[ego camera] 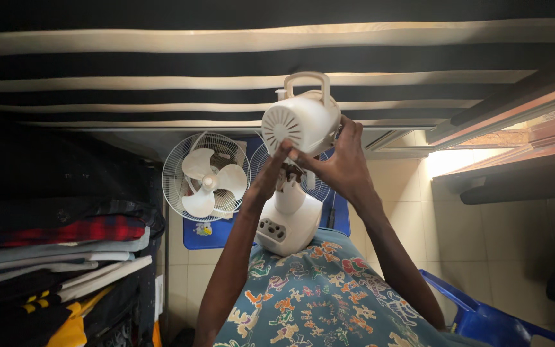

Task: The person assembles a white portable fan by attaching the motor housing to the stand and securing it with a knob. They repeatedly adjust and tighten the connection while holding the unit upright.

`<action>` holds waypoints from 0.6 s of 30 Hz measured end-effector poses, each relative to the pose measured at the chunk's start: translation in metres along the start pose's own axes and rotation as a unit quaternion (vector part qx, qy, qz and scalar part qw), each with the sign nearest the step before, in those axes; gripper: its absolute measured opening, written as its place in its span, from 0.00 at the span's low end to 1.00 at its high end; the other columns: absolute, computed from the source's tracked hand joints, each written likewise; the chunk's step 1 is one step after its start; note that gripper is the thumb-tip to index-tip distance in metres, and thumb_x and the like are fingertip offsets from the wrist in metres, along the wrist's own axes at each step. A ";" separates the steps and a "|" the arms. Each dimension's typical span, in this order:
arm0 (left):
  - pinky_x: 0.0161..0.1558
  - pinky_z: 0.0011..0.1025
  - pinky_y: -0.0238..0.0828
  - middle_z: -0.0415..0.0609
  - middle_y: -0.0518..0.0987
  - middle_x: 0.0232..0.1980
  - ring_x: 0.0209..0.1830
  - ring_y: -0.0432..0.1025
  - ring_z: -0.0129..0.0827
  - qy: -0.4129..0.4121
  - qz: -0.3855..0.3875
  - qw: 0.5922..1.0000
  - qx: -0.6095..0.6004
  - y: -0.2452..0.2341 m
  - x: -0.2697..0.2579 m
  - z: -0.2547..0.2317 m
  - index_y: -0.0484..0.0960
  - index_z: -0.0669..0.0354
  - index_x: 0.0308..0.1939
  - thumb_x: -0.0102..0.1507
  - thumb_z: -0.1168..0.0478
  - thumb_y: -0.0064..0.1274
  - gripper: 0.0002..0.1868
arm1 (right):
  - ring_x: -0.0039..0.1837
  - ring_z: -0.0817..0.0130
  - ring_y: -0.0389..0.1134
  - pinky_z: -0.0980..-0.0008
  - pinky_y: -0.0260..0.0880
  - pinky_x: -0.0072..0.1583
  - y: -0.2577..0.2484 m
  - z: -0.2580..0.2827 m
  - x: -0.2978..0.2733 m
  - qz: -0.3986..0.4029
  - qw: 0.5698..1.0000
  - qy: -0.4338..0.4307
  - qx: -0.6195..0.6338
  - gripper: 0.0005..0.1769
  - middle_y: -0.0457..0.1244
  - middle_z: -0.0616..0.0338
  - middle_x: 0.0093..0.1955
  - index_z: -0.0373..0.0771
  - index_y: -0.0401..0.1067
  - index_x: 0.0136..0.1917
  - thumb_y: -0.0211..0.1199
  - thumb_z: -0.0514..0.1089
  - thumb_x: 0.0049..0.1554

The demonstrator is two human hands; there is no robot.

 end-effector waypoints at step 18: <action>0.32 0.31 0.82 0.63 0.63 0.71 0.55 0.76 0.45 0.111 0.054 0.990 -0.065 0.021 -0.028 -0.062 0.52 0.60 0.76 0.57 0.14 0.34 0.62 | 0.80 0.54 0.57 0.49 0.64 0.75 0.061 -0.157 0.036 0.106 0.709 -0.075 0.693 0.59 0.54 0.53 0.80 0.43 0.47 0.84 0.55 0.82 0.55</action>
Point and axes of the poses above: each hand's wrist, its own x-axis towards the middle knuckle, its own y-axis out of the palm, z = x × y, the point moved 3 cm from there along x, towards the middle knuckle
